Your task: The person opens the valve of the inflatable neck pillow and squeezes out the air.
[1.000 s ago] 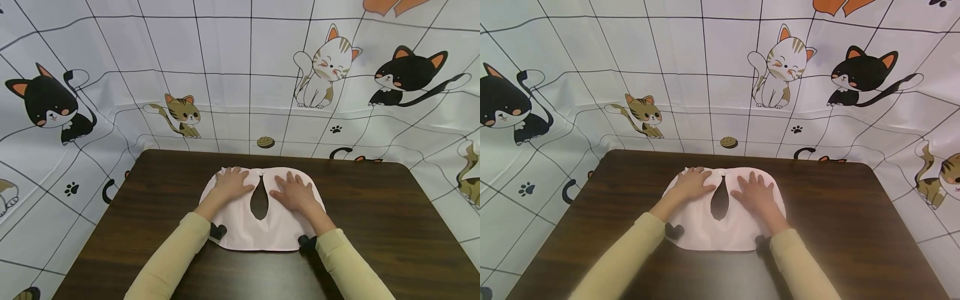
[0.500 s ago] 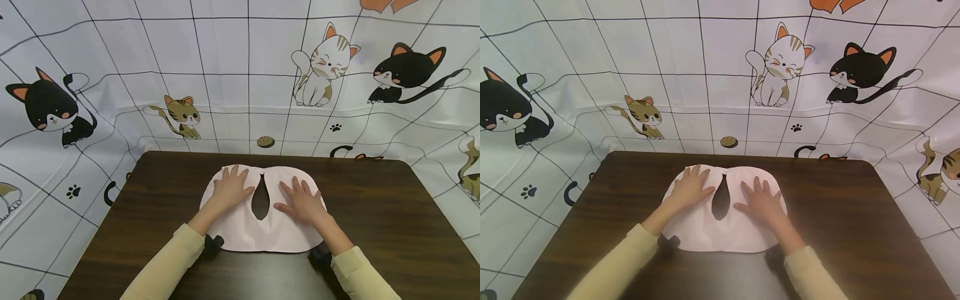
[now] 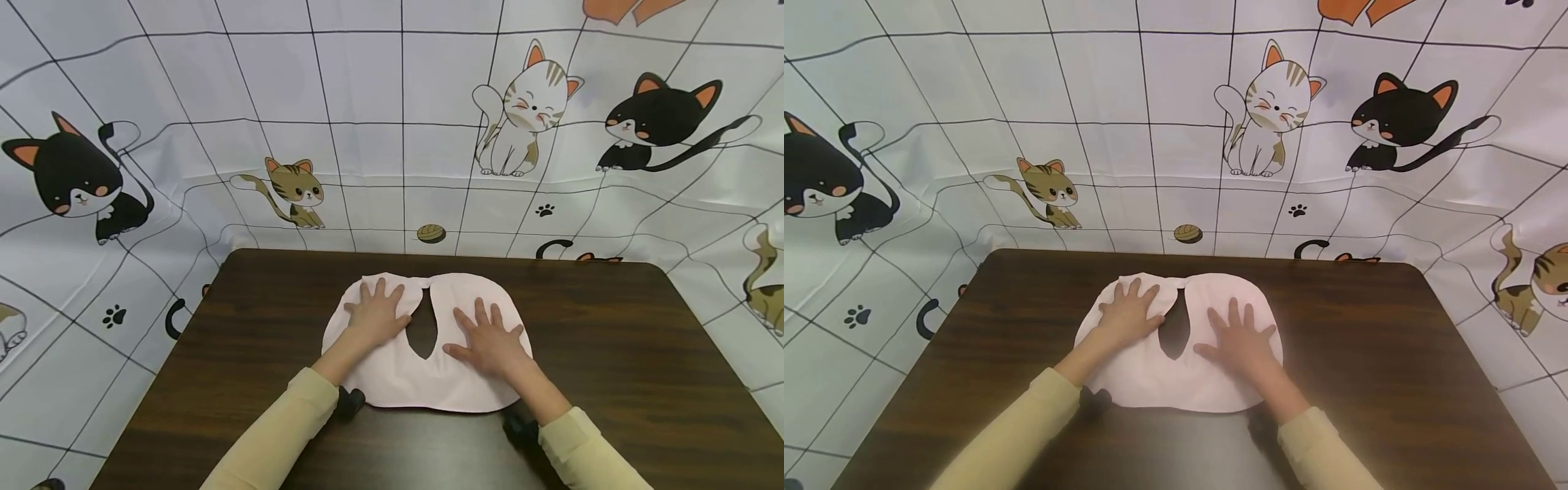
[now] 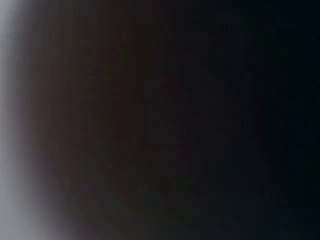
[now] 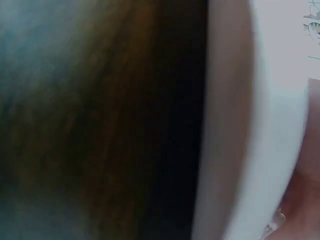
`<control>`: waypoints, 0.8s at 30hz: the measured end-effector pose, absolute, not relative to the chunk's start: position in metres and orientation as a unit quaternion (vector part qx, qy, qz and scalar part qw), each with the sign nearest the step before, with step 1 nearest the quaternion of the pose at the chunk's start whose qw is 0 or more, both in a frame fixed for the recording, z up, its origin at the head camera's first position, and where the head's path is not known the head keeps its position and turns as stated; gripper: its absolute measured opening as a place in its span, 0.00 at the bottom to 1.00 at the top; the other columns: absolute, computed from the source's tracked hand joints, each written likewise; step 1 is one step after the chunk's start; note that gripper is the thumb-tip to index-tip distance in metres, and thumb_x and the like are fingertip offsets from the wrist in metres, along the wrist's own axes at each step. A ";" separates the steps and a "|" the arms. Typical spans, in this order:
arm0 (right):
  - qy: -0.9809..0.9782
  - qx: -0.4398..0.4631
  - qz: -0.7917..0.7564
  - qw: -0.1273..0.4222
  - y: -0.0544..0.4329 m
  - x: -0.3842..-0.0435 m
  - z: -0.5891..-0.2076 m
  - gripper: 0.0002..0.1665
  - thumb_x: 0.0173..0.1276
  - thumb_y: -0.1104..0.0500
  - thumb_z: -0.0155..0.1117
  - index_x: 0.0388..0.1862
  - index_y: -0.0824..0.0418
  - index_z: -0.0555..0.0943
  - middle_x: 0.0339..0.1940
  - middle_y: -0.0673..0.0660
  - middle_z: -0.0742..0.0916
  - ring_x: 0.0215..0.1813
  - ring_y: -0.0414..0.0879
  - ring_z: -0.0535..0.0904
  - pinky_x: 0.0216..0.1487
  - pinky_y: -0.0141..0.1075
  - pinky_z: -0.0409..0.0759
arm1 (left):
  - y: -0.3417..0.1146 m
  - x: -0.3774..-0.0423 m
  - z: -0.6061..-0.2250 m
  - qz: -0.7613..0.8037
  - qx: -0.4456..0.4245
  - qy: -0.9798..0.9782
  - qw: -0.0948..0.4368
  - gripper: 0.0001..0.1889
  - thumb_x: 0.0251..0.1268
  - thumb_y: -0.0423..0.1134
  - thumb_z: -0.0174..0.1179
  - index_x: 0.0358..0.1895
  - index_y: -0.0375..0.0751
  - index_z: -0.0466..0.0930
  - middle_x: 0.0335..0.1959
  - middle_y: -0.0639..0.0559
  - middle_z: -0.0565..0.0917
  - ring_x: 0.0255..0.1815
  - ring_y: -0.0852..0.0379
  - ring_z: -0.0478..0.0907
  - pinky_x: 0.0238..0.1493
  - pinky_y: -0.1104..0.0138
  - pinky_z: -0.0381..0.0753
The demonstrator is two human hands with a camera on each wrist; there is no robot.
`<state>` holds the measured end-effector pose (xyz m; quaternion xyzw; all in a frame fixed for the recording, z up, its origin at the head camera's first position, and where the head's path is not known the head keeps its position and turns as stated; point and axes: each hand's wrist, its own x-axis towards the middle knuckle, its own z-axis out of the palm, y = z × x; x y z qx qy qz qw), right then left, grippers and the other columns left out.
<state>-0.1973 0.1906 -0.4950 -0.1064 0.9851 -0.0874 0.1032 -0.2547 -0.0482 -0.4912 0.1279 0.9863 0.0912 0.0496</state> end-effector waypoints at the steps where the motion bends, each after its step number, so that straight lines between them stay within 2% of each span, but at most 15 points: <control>1: 0.985 -0.106 -0.087 0.105 0.190 -0.197 -0.495 0.48 0.72 0.30 0.57 0.83 0.52 0.62 0.81 0.74 0.56 0.79 0.76 0.48 0.57 0.85 0.52 | -0.048 -0.255 -0.491 0.090 0.130 0.986 0.052 0.35 0.72 0.60 0.59 0.78 0.56 0.65 0.78 0.38 0.60 0.76 0.23 0.54 0.52 0.24 0.68; 15: 0.984 -0.109 -0.082 0.117 0.189 -0.196 -0.490 0.48 0.72 0.29 0.57 0.82 0.52 0.63 0.80 0.74 0.60 0.79 0.76 0.51 0.57 0.84 0.54 | -0.050 -0.256 -0.489 0.072 0.136 0.986 0.066 0.34 0.73 0.61 0.57 0.78 0.57 0.65 0.76 0.39 0.63 0.72 0.26 0.60 0.52 0.26 0.69; 19: 0.983 -0.113 -0.093 0.108 0.190 -0.195 -0.484 0.46 0.73 0.32 0.58 0.81 0.54 0.65 0.79 0.74 0.62 0.77 0.76 0.54 0.58 0.83 0.56 | -0.054 -0.256 -0.483 0.083 0.135 0.984 0.080 0.36 0.74 0.64 0.54 0.80 0.58 0.62 0.79 0.40 0.60 0.75 0.27 0.57 0.54 0.26 0.69; 24: 0.984 -0.118 -0.095 0.095 0.195 -0.190 -0.479 0.45 0.73 0.33 0.59 0.80 0.56 0.66 0.79 0.73 0.62 0.76 0.75 0.58 0.59 0.81 0.59 | -0.061 -0.245 -0.474 0.111 0.142 0.981 0.067 0.37 0.74 0.61 0.56 0.81 0.55 0.60 0.80 0.39 0.58 0.78 0.27 0.52 0.56 0.26 0.66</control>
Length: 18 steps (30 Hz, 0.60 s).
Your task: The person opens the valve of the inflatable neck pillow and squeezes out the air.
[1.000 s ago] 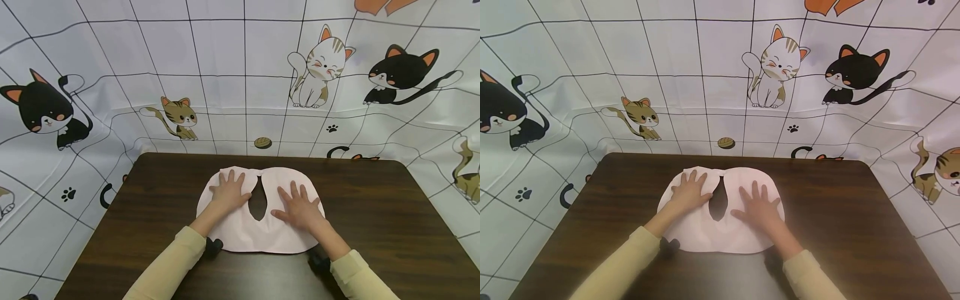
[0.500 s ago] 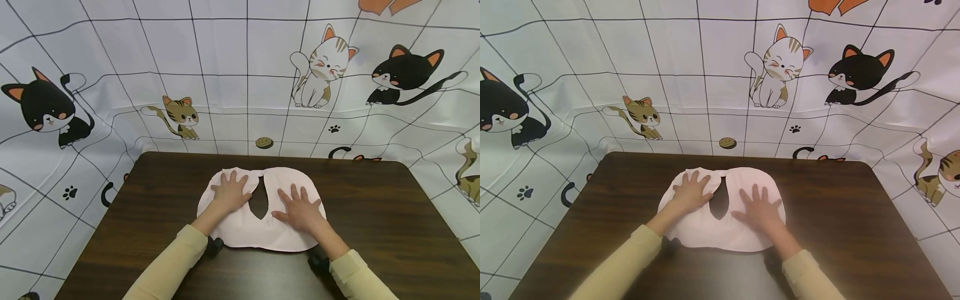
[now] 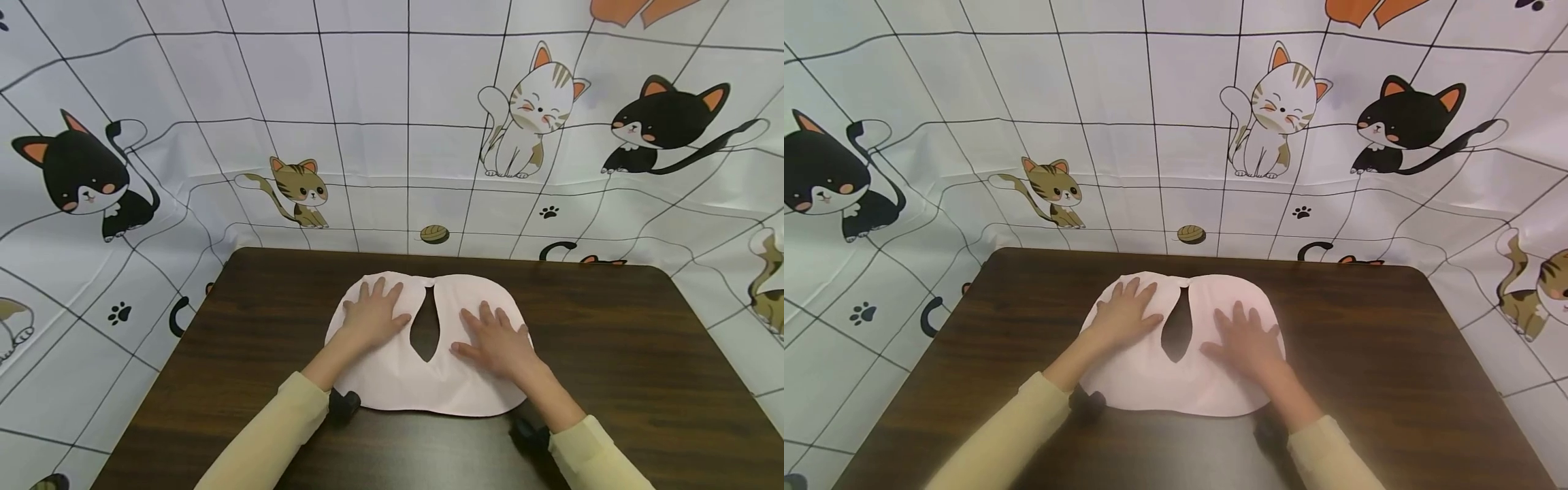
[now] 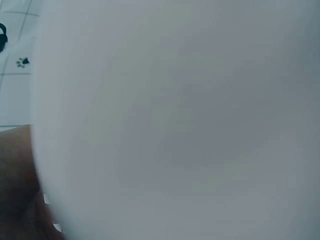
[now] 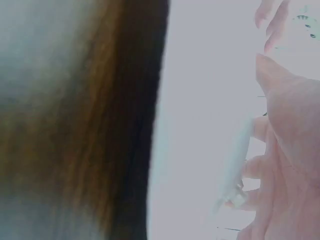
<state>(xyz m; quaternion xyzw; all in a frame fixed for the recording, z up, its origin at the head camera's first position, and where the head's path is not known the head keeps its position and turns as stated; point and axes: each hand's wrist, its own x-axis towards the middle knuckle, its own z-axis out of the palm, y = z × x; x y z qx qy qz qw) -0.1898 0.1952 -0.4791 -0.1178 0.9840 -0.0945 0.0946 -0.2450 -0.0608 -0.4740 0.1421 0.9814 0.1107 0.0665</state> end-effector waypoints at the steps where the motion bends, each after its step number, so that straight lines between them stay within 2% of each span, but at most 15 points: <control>1: 0.984 -0.119 -0.094 0.091 0.197 -0.188 -0.478 0.45 0.73 0.33 0.59 0.80 0.56 0.66 0.79 0.73 0.62 0.76 0.75 0.58 0.59 0.81 0.59 | -0.062 -0.242 -0.473 0.116 0.144 0.981 0.060 0.37 0.74 0.60 0.56 0.81 0.54 0.61 0.80 0.38 0.58 0.78 0.27 0.52 0.56 0.26 0.66; 9: 0.983 -0.160 -0.082 0.044 0.205 -0.167 -0.481 0.44 0.72 0.35 0.62 0.79 0.56 0.68 0.78 0.73 0.65 0.74 0.74 0.62 0.60 0.75 0.65 | -0.072 -0.216 -0.466 0.122 0.151 0.981 0.022 0.36 0.72 0.56 0.61 0.79 0.52 0.64 0.79 0.36 0.59 0.77 0.25 0.53 0.55 0.26 0.68; 18: 0.981 -0.178 -0.065 0.042 0.206 -0.153 -0.488 0.44 0.72 0.36 0.63 0.78 0.58 0.69 0.78 0.72 0.66 0.74 0.73 0.63 0.61 0.72 0.67 | -0.076 -0.209 -0.483 0.097 0.177 0.979 0.021 0.36 0.73 0.57 0.60 0.80 0.51 0.62 0.80 0.33 0.56 0.75 0.23 0.55 0.49 0.27 0.73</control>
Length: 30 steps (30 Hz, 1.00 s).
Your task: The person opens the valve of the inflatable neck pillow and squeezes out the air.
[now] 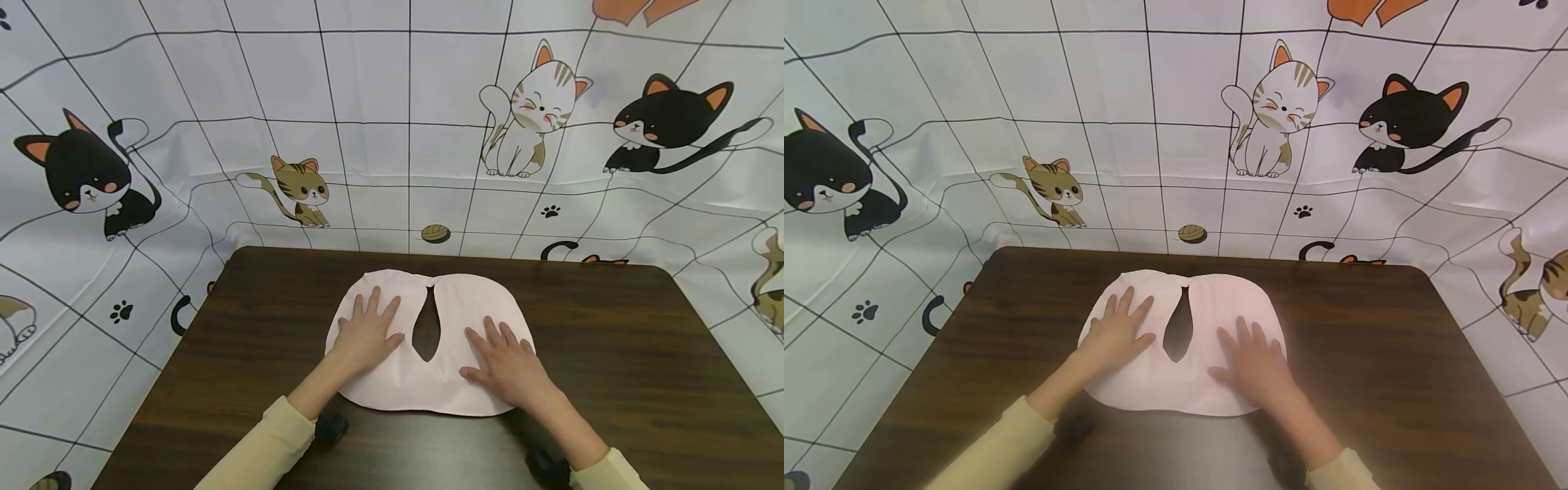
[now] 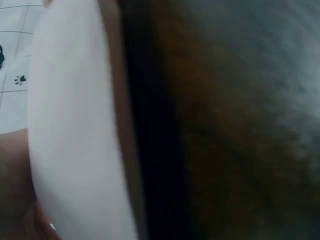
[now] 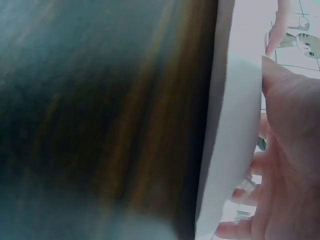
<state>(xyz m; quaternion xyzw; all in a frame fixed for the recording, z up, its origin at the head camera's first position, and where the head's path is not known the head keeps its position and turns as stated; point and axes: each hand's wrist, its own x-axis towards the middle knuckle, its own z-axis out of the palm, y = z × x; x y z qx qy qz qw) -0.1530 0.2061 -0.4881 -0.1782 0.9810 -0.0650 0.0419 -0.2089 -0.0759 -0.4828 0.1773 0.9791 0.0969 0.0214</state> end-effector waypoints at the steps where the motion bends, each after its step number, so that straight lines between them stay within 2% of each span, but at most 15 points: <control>1: 0.981 -0.179 -0.062 0.043 0.206 -0.153 -0.489 0.44 0.72 0.36 0.63 0.78 0.58 0.69 0.78 0.73 0.66 0.74 0.73 0.63 0.61 0.72 0.67 | -0.076 -0.209 -0.485 0.095 0.181 0.979 0.019 0.37 0.73 0.57 0.60 0.81 0.51 0.62 0.80 0.33 0.55 0.74 0.22 0.56 0.48 0.27 0.74; 7: 0.981 -0.177 -0.055 0.051 0.206 -0.152 -0.488 0.44 0.72 0.36 0.63 0.77 0.58 0.69 0.77 0.72 0.66 0.74 0.73 0.63 0.60 0.73 0.67 | -0.077 -0.212 -0.496 0.071 0.187 0.980 -0.008 0.41 0.71 0.59 0.62 0.82 0.52 0.58 0.79 0.30 0.55 0.63 0.22 0.69 0.42 0.31 0.78; 11: 0.982 -0.172 -0.051 0.061 0.206 -0.152 -0.489 0.44 0.72 0.35 0.62 0.78 0.57 0.69 0.78 0.72 0.66 0.75 0.73 0.62 0.60 0.74 0.66 | -0.075 -0.213 -0.497 0.068 0.182 0.981 -0.009 0.42 0.70 0.59 0.64 0.82 0.52 0.57 0.78 0.30 0.55 0.60 0.23 0.71 0.41 0.32 0.78; 24: 0.981 -0.180 -0.040 0.060 0.206 -0.155 -0.489 0.43 0.72 0.34 0.61 0.77 0.57 0.71 0.75 0.72 0.71 0.73 0.72 0.66 0.57 0.73 0.70 | -0.072 -0.213 -0.493 0.065 0.164 0.984 0.022 0.43 0.70 0.58 0.63 0.83 0.53 0.54 0.80 0.30 0.52 0.62 0.22 0.69 0.42 0.31 0.77; 30: 0.981 -0.174 -0.058 0.064 0.207 -0.153 -0.482 0.42 0.73 0.35 0.61 0.76 0.59 0.71 0.75 0.72 0.70 0.72 0.72 0.67 0.59 0.71 0.70 | -0.075 -0.210 -0.482 0.085 0.161 0.983 0.031 0.42 0.71 0.57 0.63 0.82 0.51 0.57 0.81 0.33 0.51 0.70 0.23 0.62 0.44 0.32 0.77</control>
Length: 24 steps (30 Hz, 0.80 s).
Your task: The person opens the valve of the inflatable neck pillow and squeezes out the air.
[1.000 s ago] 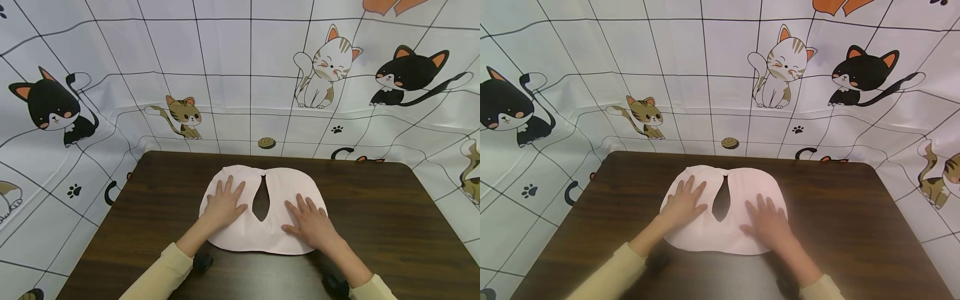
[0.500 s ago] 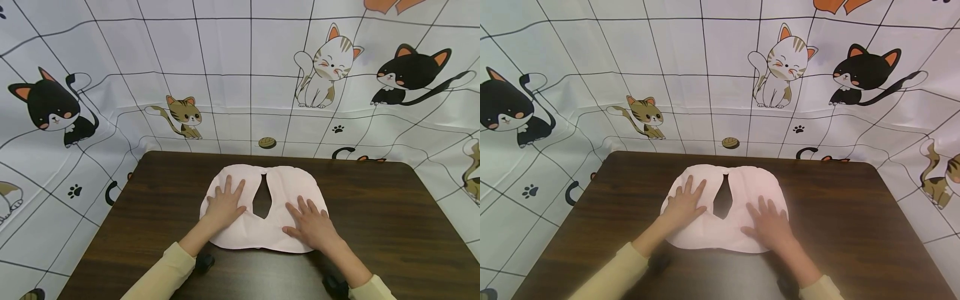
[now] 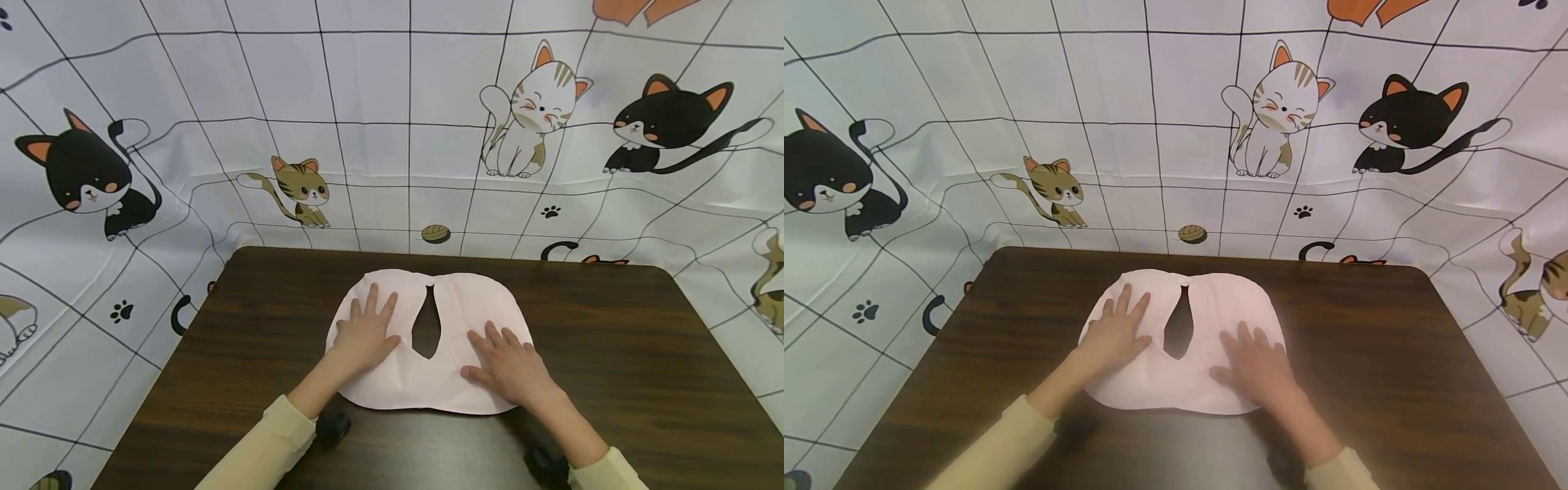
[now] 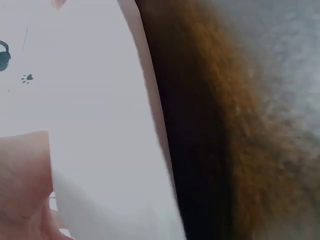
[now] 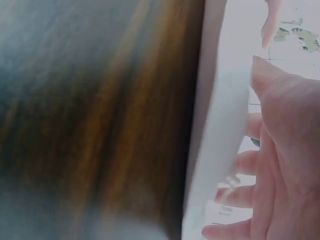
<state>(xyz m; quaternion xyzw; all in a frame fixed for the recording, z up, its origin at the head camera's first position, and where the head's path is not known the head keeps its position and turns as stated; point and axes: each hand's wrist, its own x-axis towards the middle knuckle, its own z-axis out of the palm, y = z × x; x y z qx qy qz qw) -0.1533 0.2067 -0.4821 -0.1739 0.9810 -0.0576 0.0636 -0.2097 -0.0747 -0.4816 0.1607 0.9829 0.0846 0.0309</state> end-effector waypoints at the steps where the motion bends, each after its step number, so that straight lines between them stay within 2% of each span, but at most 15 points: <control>1: 0.981 -0.173 -0.060 0.061 0.207 -0.152 -0.480 0.42 0.73 0.35 0.61 0.76 0.59 0.71 0.75 0.72 0.70 0.71 0.72 0.68 0.59 0.70 0.70 | -0.075 -0.208 -0.479 0.086 0.163 0.982 0.028 0.41 0.71 0.56 0.63 0.82 0.51 0.58 0.81 0.34 0.52 0.72 0.23 0.60 0.46 0.31 0.76; 8: 0.984 -0.155 -0.077 0.043 0.212 -0.143 -0.470 0.40 0.71 0.38 0.64 0.75 0.57 0.73 0.76 0.71 0.70 0.71 0.71 0.69 0.59 0.69 0.71 | -0.078 -0.186 -0.464 0.081 0.198 0.977 0.005 0.37 0.72 0.56 0.62 0.80 0.49 0.63 0.80 0.36 0.58 0.75 0.28 0.59 0.55 0.30 0.71; 15: 0.983 -0.169 -0.077 0.010 0.218 -0.136 -0.474 0.40 0.71 0.37 0.65 0.74 0.57 0.75 0.73 0.69 0.74 0.68 0.70 0.73 0.58 0.65 0.75 | -0.083 -0.164 -0.457 0.070 0.231 0.970 -0.027 0.35 0.71 0.56 0.62 0.77 0.49 0.67 0.76 0.38 0.66 0.72 0.31 0.65 0.55 0.35 0.74; 24: 0.978 -0.187 -0.094 -0.006 0.218 -0.127 -0.486 0.37 0.70 0.42 0.68 0.74 0.55 0.75 0.76 0.67 0.71 0.74 0.68 0.66 0.64 0.71 0.65 | -0.093 -0.147 -0.466 0.077 0.256 0.963 -0.032 0.32 0.70 0.55 0.63 0.74 0.47 0.72 0.73 0.39 0.71 0.71 0.33 0.68 0.57 0.38 0.76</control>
